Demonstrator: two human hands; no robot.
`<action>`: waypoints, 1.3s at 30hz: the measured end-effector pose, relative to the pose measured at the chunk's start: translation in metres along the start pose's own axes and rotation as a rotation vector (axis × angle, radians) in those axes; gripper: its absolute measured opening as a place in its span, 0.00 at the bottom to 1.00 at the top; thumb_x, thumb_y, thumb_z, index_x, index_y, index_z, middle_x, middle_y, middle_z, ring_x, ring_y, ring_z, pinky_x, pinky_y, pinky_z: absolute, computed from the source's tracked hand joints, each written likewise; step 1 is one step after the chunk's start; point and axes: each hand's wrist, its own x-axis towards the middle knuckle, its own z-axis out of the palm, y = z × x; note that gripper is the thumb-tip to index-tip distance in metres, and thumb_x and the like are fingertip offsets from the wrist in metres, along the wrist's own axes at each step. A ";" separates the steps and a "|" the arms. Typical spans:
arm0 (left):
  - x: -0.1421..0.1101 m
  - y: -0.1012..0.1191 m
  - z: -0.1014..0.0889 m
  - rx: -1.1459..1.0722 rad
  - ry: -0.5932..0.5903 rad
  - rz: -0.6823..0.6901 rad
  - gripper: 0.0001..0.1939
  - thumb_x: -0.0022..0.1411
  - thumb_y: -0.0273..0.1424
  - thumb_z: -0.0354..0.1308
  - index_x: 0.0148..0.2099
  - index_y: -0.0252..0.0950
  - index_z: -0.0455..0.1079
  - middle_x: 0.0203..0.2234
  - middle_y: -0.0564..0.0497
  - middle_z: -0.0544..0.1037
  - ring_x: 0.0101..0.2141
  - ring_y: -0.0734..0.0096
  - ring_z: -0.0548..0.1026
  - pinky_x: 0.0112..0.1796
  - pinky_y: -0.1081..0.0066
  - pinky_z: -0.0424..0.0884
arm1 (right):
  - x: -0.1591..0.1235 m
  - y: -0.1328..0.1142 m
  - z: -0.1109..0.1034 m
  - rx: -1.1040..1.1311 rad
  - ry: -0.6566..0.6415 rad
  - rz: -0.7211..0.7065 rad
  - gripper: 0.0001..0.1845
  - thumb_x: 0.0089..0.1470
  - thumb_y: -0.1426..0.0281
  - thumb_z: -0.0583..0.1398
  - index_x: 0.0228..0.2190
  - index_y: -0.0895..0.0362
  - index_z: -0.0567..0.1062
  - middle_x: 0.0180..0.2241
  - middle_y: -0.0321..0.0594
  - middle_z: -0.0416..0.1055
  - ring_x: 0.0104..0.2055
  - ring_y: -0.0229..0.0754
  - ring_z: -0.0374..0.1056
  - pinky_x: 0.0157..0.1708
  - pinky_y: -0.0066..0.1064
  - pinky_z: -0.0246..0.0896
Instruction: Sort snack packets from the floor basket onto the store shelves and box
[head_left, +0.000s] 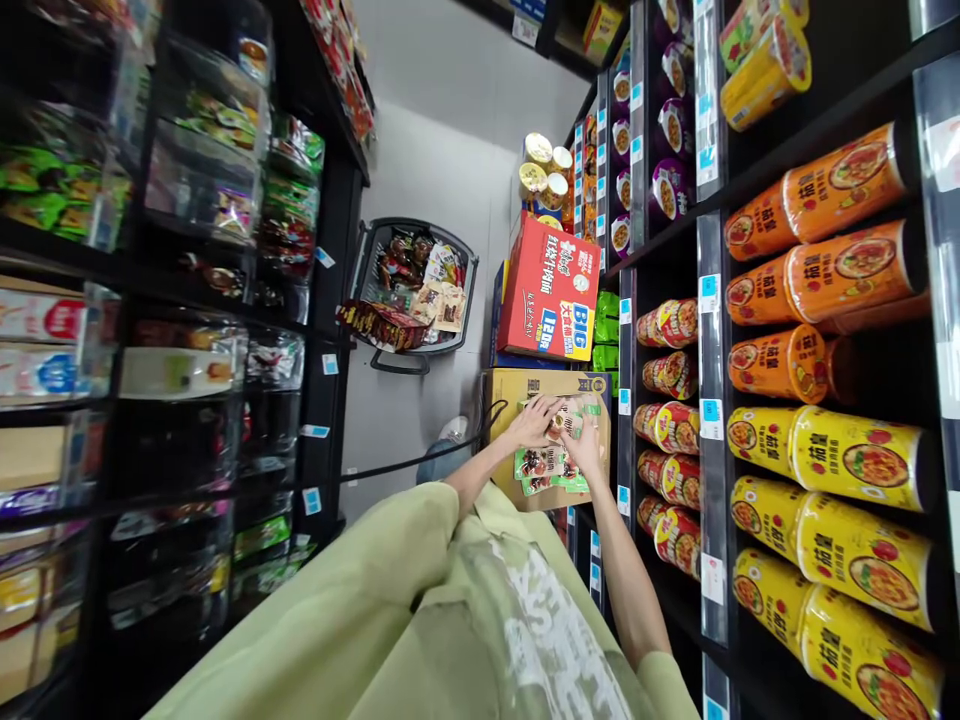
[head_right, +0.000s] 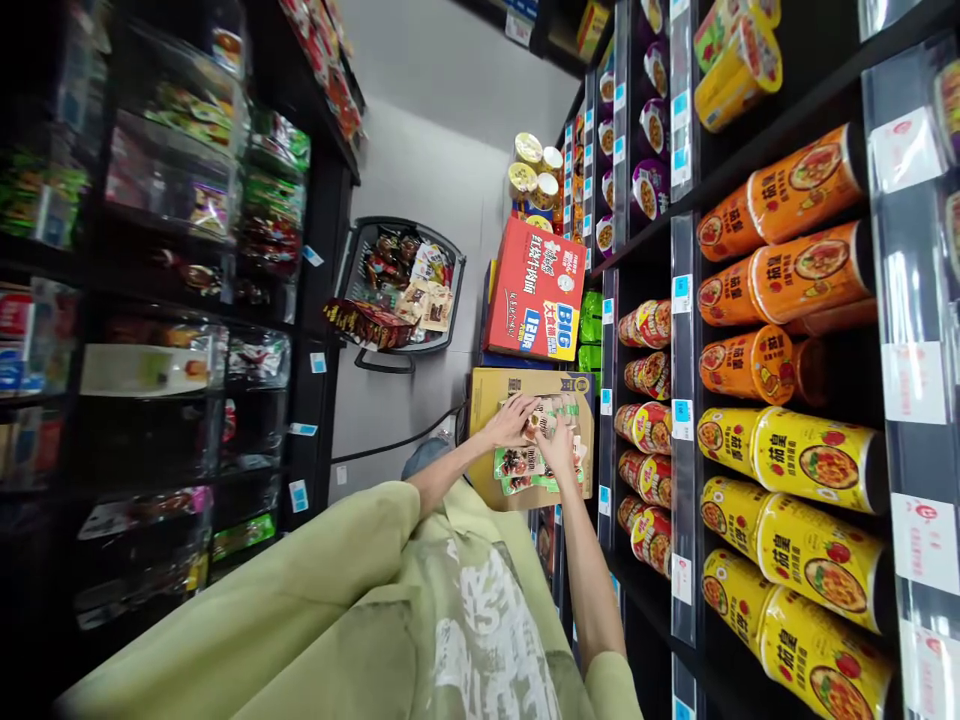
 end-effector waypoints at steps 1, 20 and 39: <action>0.001 0.001 -0.002 -0.007 -0.006 -0.001 0.59 0.58 0.47 0.67 0.79 0.33 0.38 0.69 0.31 0.61 0.69 0.40 0.60 0.70 0.40 0.49 | 0.002 0.000 0.005 -0.022 -0.003 0.017 0.41 0.56 0.58 0.65 0.65 0.65 0.68 0.61 0.63 0.72 0.64 0.66 0.69 0.62 0.55 0.64; -0.028 0.018 -0.017 0.080 -0.186 -0.354 0.19 0.61 0.14 0.51 0.49 0.32 0.75 0.44 0.39 0.80 0.45 0.54 0.78 0.49 0.57 0.70 | 0.022 0.026 -0.008 0.073 0.403 0.060 0.30 0.66 0.54 0.55 0.57 0.62 0.74 0.58 0.60 0.72 0.62 0.56 0.66 0.65 0.49 0.59; -0.031 0.012 -0.021 0.123 -0.122 -0.357 0.15 0.66 0.19 0.50 0.51 0.34 0.71 0.51 0.37 0.75 0.48 0.51 0.73 0.48 0.55 0.71 | 0.003 0.113 0.003 0.173 0.275 0.365 0.29 0.63 0.59 0.55 0.57 0.64 0.74 0.56 0.58 0.77 0.58 0.53 0.74 0.60 0.42 0.65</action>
